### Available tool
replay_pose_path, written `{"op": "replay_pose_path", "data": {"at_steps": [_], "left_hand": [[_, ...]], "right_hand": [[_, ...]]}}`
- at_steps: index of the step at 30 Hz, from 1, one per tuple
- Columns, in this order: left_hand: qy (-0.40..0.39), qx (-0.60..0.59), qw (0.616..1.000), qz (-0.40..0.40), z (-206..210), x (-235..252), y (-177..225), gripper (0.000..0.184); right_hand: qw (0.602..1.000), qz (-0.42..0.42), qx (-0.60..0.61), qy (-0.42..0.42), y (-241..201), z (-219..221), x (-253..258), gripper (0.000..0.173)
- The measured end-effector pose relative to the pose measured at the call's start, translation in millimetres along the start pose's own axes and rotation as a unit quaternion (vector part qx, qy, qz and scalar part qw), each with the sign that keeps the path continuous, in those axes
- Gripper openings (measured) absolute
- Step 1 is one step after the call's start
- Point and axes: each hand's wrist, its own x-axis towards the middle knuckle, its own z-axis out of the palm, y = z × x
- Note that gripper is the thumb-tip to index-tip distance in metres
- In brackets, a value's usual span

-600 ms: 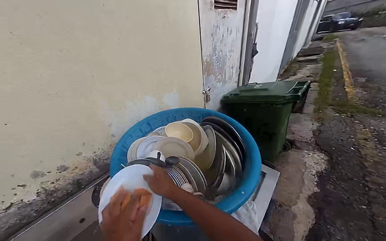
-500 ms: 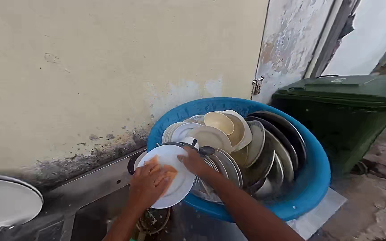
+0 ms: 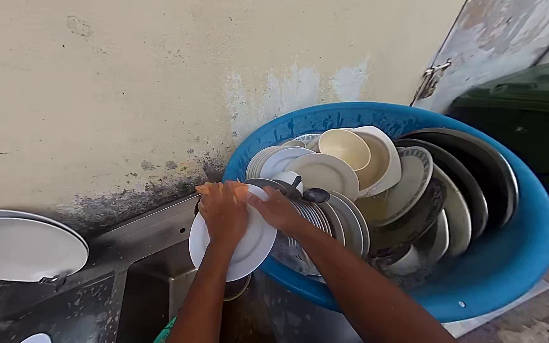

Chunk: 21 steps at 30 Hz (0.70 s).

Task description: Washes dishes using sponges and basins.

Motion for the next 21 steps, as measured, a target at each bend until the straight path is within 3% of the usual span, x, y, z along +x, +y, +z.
{"op": "replay_pose_path", "data": {"at_steps": [2, 3, 5, 8, 11, 13, 15, 16, 18, 20, 21], "left_hand": [[-0.053, -0.086, 0.992, 0.071, -11, -31, 51, 0.051], [-0.104, -0.113, 0.982, 0.113, -25, -47, 56, 0.048], [-0.163, -0.127, 0.968, 0.141, -48, -72, 33, 0.043], [-0.060, -0.054, 0.994, 0.070, -33, -46, -20, 0.047], [0.038, -0.065, 0.992, 0.096, -7, 19, -22, 0.057], [0.051, -0.109, 0.990, 0.072, -7, 41, -35, 0.060], [0.012, -0.170, 0.984, -0.054, -20, 23, -62, 0.060], [-0.016, -0.229, 0.962, -0.148, -28, 1, -74, 0.058], [-0.027, -0.388, 0.875, -0.288, -37, -59, -85, 0.052], [-0.012, -0.557, 0.748, -0.360, -51, -120, -84, 0.045], [0.014, -0.646, 0.669, -0.367, -64, -143, -89, 0.041]], "right_hand": [[0.999, 0.014, 0.025, 0.014, 6, -6, 3, 0.068], [0.999, 0.030, 0.026, 0.007, 5, -17, 5, 0.066], [0.999, 0.046, -0.003, -0.004, 2, -31, -2, 0.043], [0.996, 0.006, -0.089, -0.030, -4, -20, -17, 0.034], [0.987, -0.038, -0.149, -0.042, -14, 5, -26, 0.046], [0.985, -0.051, -0.163, -0.034, -15, 5, -24, 0.043], [0.989, -0.056, -0.137, -0.010, -17, 1, -15, 0.034], [0.992, -0.057, -0.116, 0.008, -17, -1, -7, 0.032], [0.992, -0.065, -0.084, 0.068, -14, 5, 8, 0.032], [0.984, -0.089, -0.110, 0.104, -9, 26, 16, 0.038], [0.983, -0.107, -0.129, 0.079, -13, 43, 14, 0.042]]}}
